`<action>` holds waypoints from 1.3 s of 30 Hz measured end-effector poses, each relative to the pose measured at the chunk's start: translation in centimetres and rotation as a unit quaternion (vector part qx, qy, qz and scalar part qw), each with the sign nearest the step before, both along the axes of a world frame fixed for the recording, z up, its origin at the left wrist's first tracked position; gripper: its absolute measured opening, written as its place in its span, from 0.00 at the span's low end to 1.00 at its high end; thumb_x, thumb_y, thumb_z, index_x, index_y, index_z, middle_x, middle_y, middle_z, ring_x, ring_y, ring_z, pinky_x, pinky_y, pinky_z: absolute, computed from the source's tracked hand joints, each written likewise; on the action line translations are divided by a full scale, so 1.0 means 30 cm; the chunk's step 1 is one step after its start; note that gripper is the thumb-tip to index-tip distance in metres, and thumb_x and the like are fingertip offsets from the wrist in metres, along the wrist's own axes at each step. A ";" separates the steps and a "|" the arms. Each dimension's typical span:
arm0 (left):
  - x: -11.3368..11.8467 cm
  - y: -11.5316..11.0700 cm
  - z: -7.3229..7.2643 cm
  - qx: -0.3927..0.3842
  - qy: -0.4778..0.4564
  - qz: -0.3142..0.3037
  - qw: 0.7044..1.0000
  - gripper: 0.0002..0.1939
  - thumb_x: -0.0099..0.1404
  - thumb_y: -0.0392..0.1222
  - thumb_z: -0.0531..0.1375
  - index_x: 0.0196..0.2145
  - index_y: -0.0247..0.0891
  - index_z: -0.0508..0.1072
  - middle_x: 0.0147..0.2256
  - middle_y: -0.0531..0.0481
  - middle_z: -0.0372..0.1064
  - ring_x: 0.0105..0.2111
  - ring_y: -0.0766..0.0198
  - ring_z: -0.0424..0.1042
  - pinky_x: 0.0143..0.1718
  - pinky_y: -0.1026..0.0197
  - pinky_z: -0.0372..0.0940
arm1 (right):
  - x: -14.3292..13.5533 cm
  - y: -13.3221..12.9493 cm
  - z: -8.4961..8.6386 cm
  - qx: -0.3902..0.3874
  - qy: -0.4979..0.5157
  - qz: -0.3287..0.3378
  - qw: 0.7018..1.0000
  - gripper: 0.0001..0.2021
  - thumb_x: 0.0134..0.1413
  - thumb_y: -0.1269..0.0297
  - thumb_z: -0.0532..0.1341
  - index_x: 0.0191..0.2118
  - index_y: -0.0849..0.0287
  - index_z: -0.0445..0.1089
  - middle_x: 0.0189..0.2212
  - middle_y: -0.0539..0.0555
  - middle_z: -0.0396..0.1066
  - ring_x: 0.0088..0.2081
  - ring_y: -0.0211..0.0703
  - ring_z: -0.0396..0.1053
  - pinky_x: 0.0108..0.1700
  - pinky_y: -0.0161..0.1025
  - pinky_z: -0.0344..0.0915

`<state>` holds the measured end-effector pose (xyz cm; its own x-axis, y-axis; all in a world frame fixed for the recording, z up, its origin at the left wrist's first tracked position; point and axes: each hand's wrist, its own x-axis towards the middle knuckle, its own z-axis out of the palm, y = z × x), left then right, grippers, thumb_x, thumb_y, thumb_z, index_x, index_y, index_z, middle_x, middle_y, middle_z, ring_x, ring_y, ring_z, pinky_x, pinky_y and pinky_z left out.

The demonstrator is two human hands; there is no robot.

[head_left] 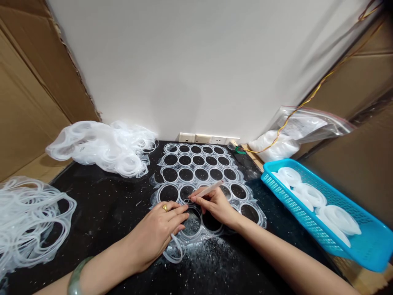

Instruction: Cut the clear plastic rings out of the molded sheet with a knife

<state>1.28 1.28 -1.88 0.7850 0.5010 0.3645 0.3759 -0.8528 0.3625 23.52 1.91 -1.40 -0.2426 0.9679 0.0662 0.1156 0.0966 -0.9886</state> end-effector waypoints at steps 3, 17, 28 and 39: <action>0.000 -0.001 -0.008 0.000 -0.011 0.004 1.000 0.14 0.71 0.37 0.52 0.52 0.39 0.69 0.54 0.45 0.68 0.51 0.58 0.65 0.50 0.52 0.65 | -0.001 -0.002 -0.001 0.002 0.000 0.000 1.000 0.15 0.54 0.53 0.64 0.35 0.63 0.74 0.31 0.54 0.72 0.20 0.30 0.60 0.20 0.29 0.56; 0.006 0.002 0.057 -0.017 0.037 -0.010 0.999 0.15 0.71 0.37 0.51 0.51 0.38 0.72 0.50 0.44 0.71 0.50 0.54 0.67 0.51 0.47 0.66 | 0.001 -0.037 0.013 0.342 -0.330 0.079 0.876 0.11 0.66 0.68 0.52 0.45 0.62 0.71 0.41 0.59 0.73 0.38 0.40 0.72 0.39 0.35 0.68; -0.009 0.006 0.049 -0.033 0.003 -0.018 0.999 0.16 0.71 0.36 0.50 0.52 0.40 0.72 0.52 0.43 0.70 0.52 0.55 0.67 0.52 0.48 0.66 | 0.069 0.238 0.151 0.360 -0.387 -0.108 0.842 0.10 0.61 0.72 0.55 0.41 0.61 0.74 0.38 0.58 0.75 0.38 0.40 0.72 0.39 0.35 0.65; -0.031 0.063 0.107 -0.236 -0.186 0.046 0.953 0.11 0.69 0.41 0.55 0.42 0.38 0.76 0.37 0.47 0.76 0.37 0.61 0.75 0.40 0.59 0.71 | 0.070 0.225 0.157 -0.022 0.120 -0.070 0.990 0.18 0.43 0.55 0.68 0.35 0.67 0.74 0.27 0.58 0.75 0.13 0.27 0.54 0.15 0.29 0.47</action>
